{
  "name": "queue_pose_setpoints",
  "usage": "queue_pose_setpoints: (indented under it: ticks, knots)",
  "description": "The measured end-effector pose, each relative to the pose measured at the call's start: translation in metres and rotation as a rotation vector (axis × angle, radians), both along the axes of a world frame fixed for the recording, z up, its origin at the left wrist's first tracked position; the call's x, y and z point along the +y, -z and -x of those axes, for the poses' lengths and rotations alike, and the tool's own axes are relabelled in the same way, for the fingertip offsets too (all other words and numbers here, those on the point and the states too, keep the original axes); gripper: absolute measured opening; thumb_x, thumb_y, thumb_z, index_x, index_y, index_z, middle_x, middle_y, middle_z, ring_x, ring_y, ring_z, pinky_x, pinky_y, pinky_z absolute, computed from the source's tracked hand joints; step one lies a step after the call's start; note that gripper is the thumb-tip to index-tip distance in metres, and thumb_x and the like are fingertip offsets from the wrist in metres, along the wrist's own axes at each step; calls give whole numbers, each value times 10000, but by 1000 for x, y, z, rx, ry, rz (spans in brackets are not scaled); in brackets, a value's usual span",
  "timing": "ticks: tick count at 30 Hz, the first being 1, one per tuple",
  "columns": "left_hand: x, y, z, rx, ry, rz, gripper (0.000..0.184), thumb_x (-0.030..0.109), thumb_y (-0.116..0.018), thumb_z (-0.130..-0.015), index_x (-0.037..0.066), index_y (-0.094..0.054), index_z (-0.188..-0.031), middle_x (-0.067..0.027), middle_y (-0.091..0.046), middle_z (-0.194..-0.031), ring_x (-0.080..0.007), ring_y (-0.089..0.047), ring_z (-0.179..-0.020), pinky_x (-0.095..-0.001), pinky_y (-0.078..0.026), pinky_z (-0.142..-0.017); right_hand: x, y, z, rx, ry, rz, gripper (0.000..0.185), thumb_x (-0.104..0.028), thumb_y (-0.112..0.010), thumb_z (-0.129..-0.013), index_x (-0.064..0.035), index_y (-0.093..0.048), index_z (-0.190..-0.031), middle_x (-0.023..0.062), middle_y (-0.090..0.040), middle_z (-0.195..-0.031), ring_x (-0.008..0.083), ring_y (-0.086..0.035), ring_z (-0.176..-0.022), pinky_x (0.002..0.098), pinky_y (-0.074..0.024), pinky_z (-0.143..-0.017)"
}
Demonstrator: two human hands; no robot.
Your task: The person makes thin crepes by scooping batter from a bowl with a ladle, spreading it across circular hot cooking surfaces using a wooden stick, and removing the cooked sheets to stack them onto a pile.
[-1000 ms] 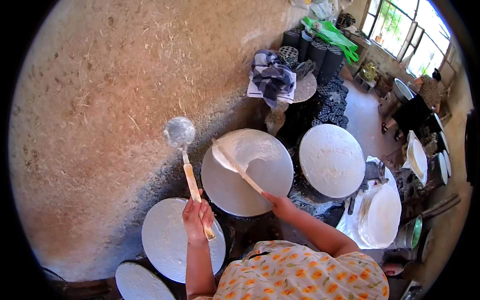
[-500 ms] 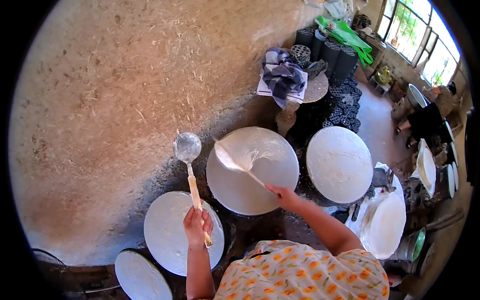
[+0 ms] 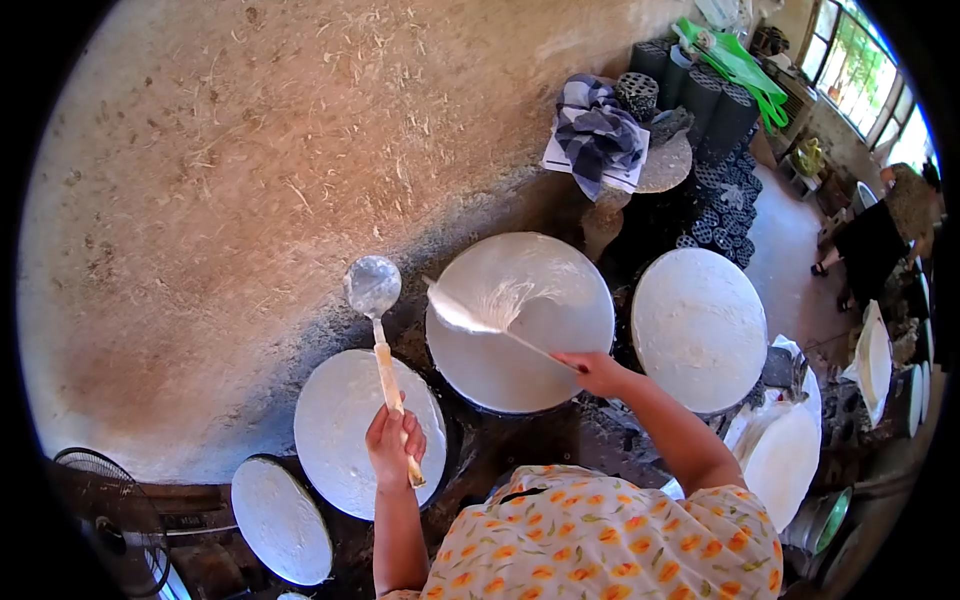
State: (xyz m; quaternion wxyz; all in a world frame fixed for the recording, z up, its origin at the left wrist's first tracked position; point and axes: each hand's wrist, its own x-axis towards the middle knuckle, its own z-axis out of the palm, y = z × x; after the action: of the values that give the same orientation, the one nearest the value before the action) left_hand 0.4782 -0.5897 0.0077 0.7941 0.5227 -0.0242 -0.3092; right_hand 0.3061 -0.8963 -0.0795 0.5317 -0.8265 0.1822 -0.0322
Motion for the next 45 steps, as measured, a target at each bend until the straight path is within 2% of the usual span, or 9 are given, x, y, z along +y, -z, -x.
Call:
queue_pose_setpoints:
  ticks: [3,9,14,17,19,30,37,43,45]
  knots:
    - [10,0,4,-50,0,-28,277,117,-432,-952,-16,-504,-1184,-25,-446,-680,-69,-377,-420,-209,-326,-351,-9,-16,37,250,-99,-75,578,77,-428,-745,-151,-542,-1264,128,-636,-1125,167,-611,-973,258,-445,-841]
    - [-6,5,17,-43,-21,-8,273,112,-438,-947,-16,-510,-1178,-31,-463,-688,-70,-381,-426,-214,-337,-359,-31,10,-3,-45,98,-33,583,83,-421,-730,-143,-543,-1254,143,-632,-1123,185,-610,-967,251,-435,-854]
    - [-2,3,27,-38,-58,-32,273,115,-440,-948,-17,-510,-1176,-32,-466,-689,-69,-383,-428,-213,-336,-360,-31,-13,29,60,-206,43,579,93,-434,-713,-113,-551,-1241,147,-641,-1095,193,-600,-989,256,-437,-851]
    - [3,4,32,-66,-49,-55,274,120,-443,-948,-21,-508,-1175,-30,-461,-685,-69,-382,-425,-210,-332,-359,-43,-28,43,365,-162,-104,549,100,-441,-717,-82,-562,-1220,143,-649,-1076,186,-602,-989,260,-444,-848]
    - [-4,2,36,-65,-55,-66,275,121,-443,-948,-21,-505,-1175,-29,-459,-686,-69,-380,-421,-209,-330,-357,-44,-8,27,-139,7,151,507,91,-440,-736,-83,-593,-1187,165,-643,-1060,170,-612,-926,259,-448,-825]
    - [4,-1,58,-75,-135,-72,275,128,-449,-950,-23,-507,-1171,-28,-463,-701,-72,-386,-430,-211,-340,-362,-68,-37,41,358,-331,-24,564,99,-437,-709,-110,-574,-1214,159,-633,-1106,148,-617,-899,254,-454,-793]
    - [-7,-3,75,-61,-154,-79,269,123,-448,-951,-22,-505,-1170,-29,-463,-698,-72,-388,-429,-209,-345,-359,-58,7,15,-56,-224,108,592,94,-431,-697,-137,-574,-1223,155,-649,-1045,172,-588,-824,241,-444,-758]
    - [15,-5,98,-90,-158,-132,267,132,-449,-954,-21,-496,-1168,-31,-466,-698,-75,-385,-416,-212,-343,-344,-91,-22,89,463,-275,-14,566,87,-434,-707,-109,-574,-1219,180,-631,-1095,207,-610,-987,263,-434,-847]
    - [10,-3,103,-76,-143,-137,268,129,-449,-952,-21,-495,-1169,-31,-465,-697,-75,-384,-414,-213,-343,-344,-81,34,79,-160,74,8,557,87,-431,-708,-106,-575,-1211,195,-636,-1049,218,-619,-926,269,-440,-809]
